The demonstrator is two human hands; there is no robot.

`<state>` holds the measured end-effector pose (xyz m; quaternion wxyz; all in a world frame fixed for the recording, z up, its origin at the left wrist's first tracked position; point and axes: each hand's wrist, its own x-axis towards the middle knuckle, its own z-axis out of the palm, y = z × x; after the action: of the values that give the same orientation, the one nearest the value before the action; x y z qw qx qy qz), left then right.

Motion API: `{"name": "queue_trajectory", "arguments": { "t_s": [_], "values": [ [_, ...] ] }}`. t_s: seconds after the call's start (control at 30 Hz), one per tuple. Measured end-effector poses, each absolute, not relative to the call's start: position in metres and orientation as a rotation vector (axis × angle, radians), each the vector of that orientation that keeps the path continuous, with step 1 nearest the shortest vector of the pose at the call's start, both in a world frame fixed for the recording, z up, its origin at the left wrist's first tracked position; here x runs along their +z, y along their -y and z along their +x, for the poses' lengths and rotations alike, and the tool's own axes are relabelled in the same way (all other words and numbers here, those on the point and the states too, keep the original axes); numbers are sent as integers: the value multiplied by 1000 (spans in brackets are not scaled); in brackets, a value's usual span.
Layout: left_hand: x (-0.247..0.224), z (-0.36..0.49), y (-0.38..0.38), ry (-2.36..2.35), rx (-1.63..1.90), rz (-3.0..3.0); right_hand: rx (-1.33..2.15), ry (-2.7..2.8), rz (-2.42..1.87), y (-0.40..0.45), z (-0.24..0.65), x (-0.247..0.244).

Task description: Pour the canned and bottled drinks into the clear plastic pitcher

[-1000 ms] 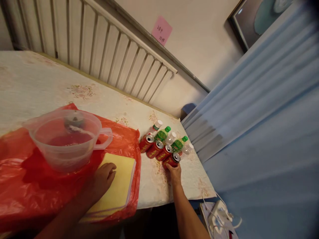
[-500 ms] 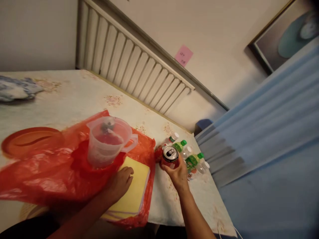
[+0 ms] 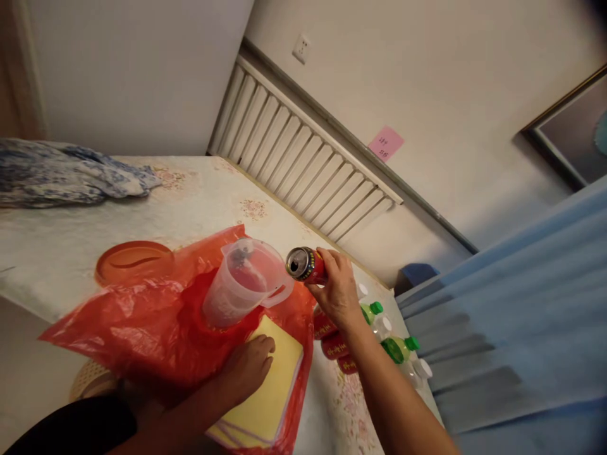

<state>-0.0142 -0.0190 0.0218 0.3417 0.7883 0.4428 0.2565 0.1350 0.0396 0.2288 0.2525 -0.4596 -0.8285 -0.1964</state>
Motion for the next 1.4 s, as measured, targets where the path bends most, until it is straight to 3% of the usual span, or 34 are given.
{"name": "queue_trajectory", "arguments": {
  "t_s": [0.47, 1.4],
  "values": [
    [32, -19, 24, -1154, 641, 2037, -831, 2433, -1109, -54, 117, 245],
    [26, -17, 24, -1151, 644, 2052, -1029, 2490, -987, -60, 108, 251]
  ]
}}
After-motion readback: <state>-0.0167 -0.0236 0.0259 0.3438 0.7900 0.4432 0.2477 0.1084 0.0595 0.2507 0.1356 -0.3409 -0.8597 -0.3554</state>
